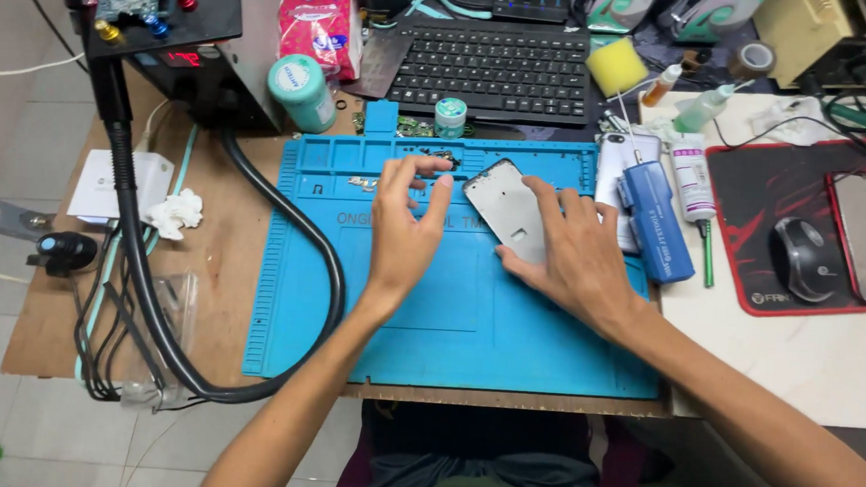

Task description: Removing a damaged screen from a mobile phone using a heat gun and prying tools.

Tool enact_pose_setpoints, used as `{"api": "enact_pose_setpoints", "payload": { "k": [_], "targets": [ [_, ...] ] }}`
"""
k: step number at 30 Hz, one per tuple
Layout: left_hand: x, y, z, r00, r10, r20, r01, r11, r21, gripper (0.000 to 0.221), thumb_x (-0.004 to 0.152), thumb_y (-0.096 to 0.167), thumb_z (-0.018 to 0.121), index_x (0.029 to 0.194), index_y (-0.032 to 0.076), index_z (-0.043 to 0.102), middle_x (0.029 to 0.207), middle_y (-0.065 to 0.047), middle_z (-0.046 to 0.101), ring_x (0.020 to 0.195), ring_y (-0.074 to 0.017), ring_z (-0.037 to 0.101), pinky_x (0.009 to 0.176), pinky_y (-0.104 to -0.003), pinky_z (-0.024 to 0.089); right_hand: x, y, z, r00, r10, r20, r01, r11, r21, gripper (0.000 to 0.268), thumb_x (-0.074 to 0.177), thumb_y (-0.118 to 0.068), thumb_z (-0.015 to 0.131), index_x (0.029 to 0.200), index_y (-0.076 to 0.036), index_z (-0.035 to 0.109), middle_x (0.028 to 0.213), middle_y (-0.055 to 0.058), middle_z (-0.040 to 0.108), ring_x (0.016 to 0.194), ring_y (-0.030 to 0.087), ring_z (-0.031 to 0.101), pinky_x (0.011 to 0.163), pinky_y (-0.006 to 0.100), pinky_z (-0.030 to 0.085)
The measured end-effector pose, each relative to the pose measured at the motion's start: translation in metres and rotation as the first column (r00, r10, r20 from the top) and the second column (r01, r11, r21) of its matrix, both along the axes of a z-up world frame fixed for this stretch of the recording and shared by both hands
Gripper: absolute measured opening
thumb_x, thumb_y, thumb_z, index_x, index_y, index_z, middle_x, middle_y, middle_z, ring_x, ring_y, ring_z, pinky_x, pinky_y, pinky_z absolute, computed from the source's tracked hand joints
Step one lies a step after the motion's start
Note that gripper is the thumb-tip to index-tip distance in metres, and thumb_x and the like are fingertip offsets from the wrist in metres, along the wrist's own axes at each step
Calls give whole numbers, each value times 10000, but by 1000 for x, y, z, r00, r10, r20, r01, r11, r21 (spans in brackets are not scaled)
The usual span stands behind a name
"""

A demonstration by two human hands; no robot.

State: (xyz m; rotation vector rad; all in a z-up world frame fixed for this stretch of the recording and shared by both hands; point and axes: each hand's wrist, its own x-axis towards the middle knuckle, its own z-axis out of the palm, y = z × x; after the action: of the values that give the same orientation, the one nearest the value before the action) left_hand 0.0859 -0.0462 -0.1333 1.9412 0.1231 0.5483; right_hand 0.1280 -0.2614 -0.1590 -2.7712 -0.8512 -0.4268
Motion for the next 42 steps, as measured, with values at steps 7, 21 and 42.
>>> {"api": "enact_pose_setpoints", "payload": {
  "k": [7, 21, 42],
  "targets": [
    [17, -57, -52, 977, -147, -157, 58, 883, -466, 398, 1007, 294, 656, 1250, 27, 488, 1003, -173, 582, 830, -216, 606, 688, -346, 473, 8, -4, 32, 995, 68, -69, -46, 959, 281, 734, 854, -466, 797, 1423, -84, 537, 964, 121, 606, 931, 332, 686, 933, 560, 469],
    [48, -82, -36, 870, -443, -216, 204, 723, -660, 316, 1054, 270, 602, 1120, -34, 657, 925, -151, 712, 731, -134, 667, 610, -317, 546, 20, -31, 53, 978, 99, -181, -38, 948, 317, 708, 864, -432, 807, 1425, -105, 525, 1084, 157, 636, 1040, 345, 682, 1000, 593, 438],
    [85, -58, -33, 854, -509, -106, 223, 543, -810, 339, 1005, 186, 546, 1288, 34, 437, 1057, -248, 747, 850, -322, 779, 707, -471, 675, 42, -78, 52, 877, -308, -368, 356, 932, 68, 659, 926, -387, 759, 1379, 38, 538, 1009, 279, 646, 925, 520, 721, 655, 562, 585]
  ]
}}
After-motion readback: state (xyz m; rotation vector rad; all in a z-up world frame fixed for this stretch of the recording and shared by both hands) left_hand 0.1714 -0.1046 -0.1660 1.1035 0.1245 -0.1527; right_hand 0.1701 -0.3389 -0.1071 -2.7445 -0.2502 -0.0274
